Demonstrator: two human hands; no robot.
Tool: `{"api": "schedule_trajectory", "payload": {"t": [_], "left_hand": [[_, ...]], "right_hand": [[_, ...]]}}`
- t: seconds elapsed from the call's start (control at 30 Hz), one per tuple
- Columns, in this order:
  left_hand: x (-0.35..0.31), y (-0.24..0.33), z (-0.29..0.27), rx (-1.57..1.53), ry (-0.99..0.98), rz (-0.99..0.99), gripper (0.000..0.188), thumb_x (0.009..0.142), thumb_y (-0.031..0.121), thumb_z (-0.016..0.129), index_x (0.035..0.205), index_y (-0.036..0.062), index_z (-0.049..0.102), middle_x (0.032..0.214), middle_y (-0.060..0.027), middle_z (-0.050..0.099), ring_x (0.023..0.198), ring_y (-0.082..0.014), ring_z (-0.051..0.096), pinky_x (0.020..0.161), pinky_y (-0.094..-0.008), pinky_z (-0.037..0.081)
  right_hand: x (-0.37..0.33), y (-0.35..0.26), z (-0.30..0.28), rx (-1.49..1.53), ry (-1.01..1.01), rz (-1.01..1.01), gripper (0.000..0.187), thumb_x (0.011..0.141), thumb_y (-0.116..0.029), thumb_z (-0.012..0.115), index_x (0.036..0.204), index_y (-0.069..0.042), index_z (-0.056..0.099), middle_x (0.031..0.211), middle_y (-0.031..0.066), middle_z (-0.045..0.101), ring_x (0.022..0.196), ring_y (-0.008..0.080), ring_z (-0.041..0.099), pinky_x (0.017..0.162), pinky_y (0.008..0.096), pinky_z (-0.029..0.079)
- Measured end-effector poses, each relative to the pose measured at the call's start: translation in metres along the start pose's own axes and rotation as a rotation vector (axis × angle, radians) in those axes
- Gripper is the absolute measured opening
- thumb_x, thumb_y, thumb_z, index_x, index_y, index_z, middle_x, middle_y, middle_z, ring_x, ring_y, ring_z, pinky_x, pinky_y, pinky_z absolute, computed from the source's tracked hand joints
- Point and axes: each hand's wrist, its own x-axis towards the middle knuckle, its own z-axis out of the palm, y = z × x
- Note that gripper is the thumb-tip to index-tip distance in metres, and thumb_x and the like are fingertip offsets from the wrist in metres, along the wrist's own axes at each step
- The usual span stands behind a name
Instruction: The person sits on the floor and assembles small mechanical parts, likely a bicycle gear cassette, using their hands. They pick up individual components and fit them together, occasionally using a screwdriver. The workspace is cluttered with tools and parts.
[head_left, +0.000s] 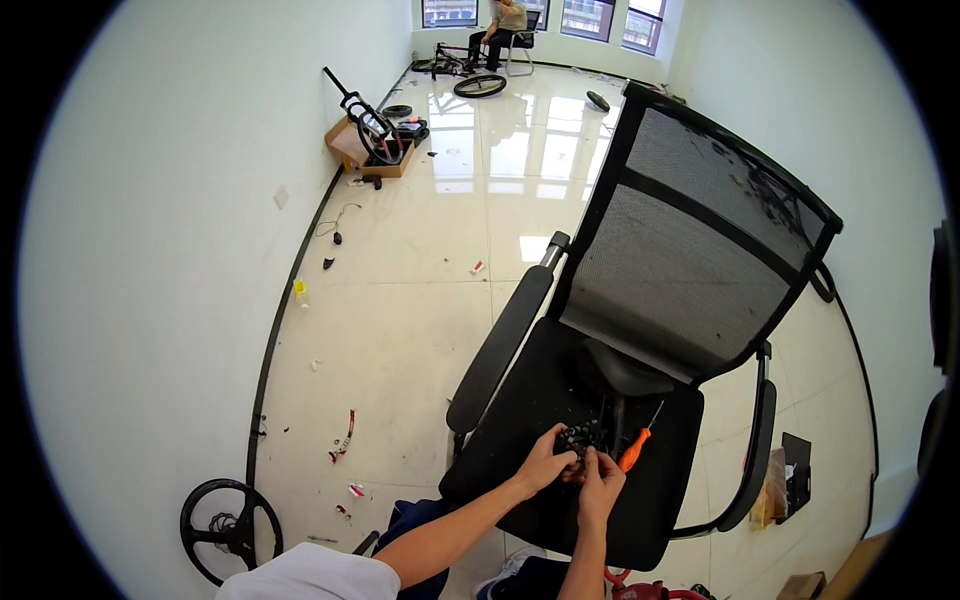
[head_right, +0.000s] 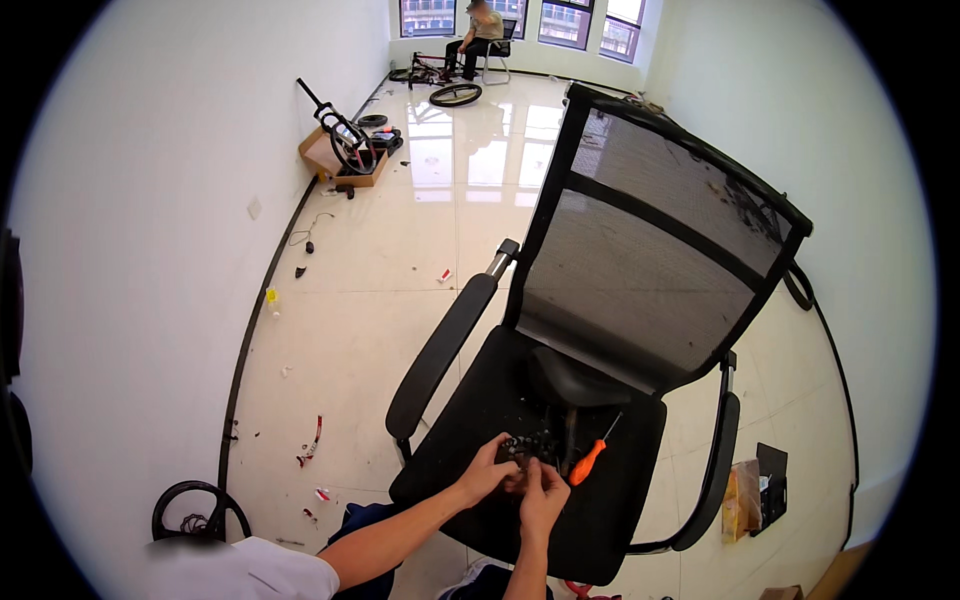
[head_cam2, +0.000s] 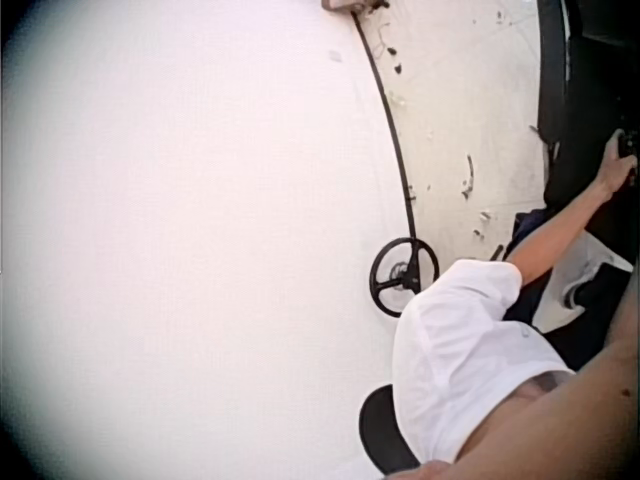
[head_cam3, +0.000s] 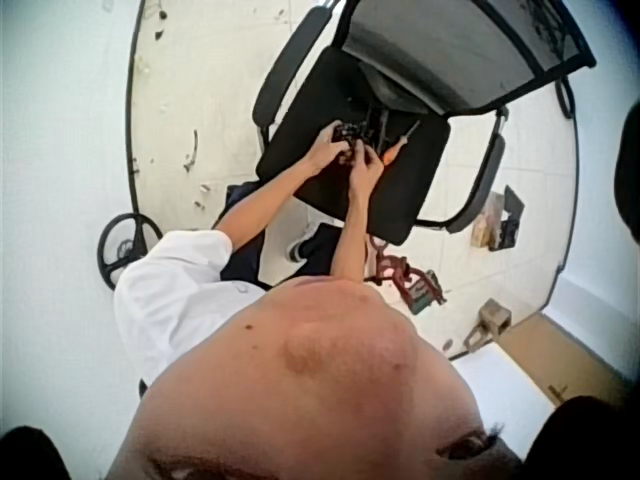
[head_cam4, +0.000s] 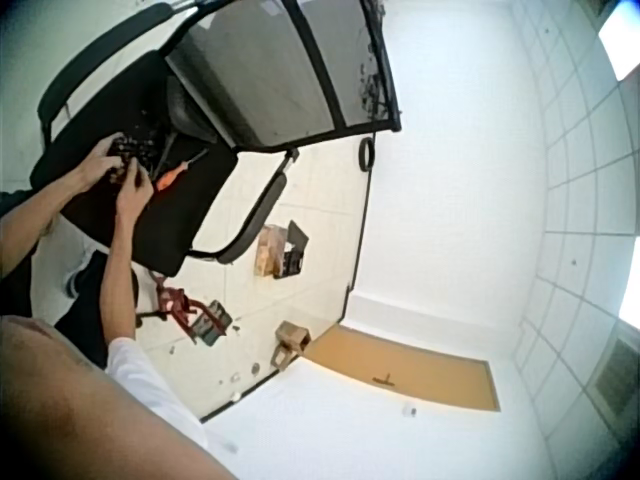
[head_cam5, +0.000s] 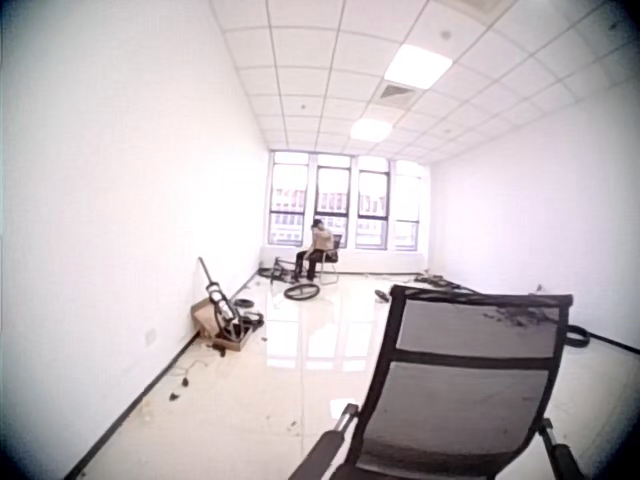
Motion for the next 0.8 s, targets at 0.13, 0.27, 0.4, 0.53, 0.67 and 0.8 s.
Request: {"api": "schedule_trajectory", "payload": {"t": [0.13,0.27,0.4,0.53,0.67,0.8], "left_hand": [[0.002,-0.008,0.001,0.405,0.046,0.257,0.029,0.078,0.006,0.065,0.102,0.0015,0.049,0.086,-0.0073,0.059,0.081,-0.0121,0.056,0.073,-0.0266,0.047],[0.002,-0.011,0.004,0.476,0.067,0.237,0.033,0.080,0.008,0.069,0.106,0.0010,0.050,0.092,-0.0094,0.059,0.088,-0.0136,0.057,0.077,-0.0282,0.047],[-0.001,-0.005,0.005,0.220,0.006,0.046,0.037,0.081,0.008,0.071,0.110,0.0027,0.048,0.095,-0.0051,0.059,0.090,-0.0110,0.055,0.080,-0.0265,0.048],[-0.004,0.004,0.009,0.031,0.011,-0.059,0.038,0.081,0.005,0.069,0.113,0.0025,0.049,0.097,-0.0046,0.058,0.089,-0.0102,0.057,0.077,-0.0253,0.048],[0.000,0.003,0.001,-0.275,-0.083,-0.246,0.037,0.083,0.000,0.064,0.116,0.0036,0.048,0.098,-0.0041,0.057,0.085,-0.0108,0.058,0.073,-0.0245,0.049],[0.002,0.002,-0.004,-0.412,-0.158,-0.289,0.038,0.083,-0.003,0.061,0.118,0.0048,0.047,0.098,-0.0039,0.056,0.084,-0.0116,0.058,0.072,-0.0250,0.049]], "right_hand": [[0.000,0.004,-0.005,-0.162,0.064,-0.088,0.025,0.095,-0.017,0.062,0.092,0.007,0.067,0.069,0.0025,0.063,0.055,0.0077,0.058,0.051,0.0216,0.046],[0.004,0.011,-0.012,-0.260,0.057,-0.148,0.025,0.095,-0.017,0.062,0.092,0.007,0.067,0.068,0.0023,0.062,0.056,0.0072,0.058,0.052,0.0216,0.047],[-0.003,0.002,-0.005,-0.181,0.072,-0.157,0.023,0.093,-0.014,0.061,0.089,0.008,0.068,0.066,0.0057,0.065,0.059,0.0088,0.060,0.054,0.0223,0.045],[0.000,0.012,-0.008,-0.276,0.094,-0.255,0.023,0.093,-0.013,0.061,0.093,0.008,0.068,0.072,0.0074,0.068,0.067,0.0097,0.063,0.061,0.0226,0.049],[-0.002,0.011,-0.003,-0.277,0.088,-0.397,0.024,0.095,-0.016,0.061,0.094,0.007,0.068,0.070,0.0025,0.064,0.059,0.0067,0.057,0.054,0.0204,0.045],[-0.003,0.009,-0.001,-0.200,0.055,-0.355,0.023,0.095,-0.016,0.061,0.093,0.006,0.069,0.069,0.0009,0.063,0.058,0.0055,0.054,0.053,0.0196,0.042]]}}
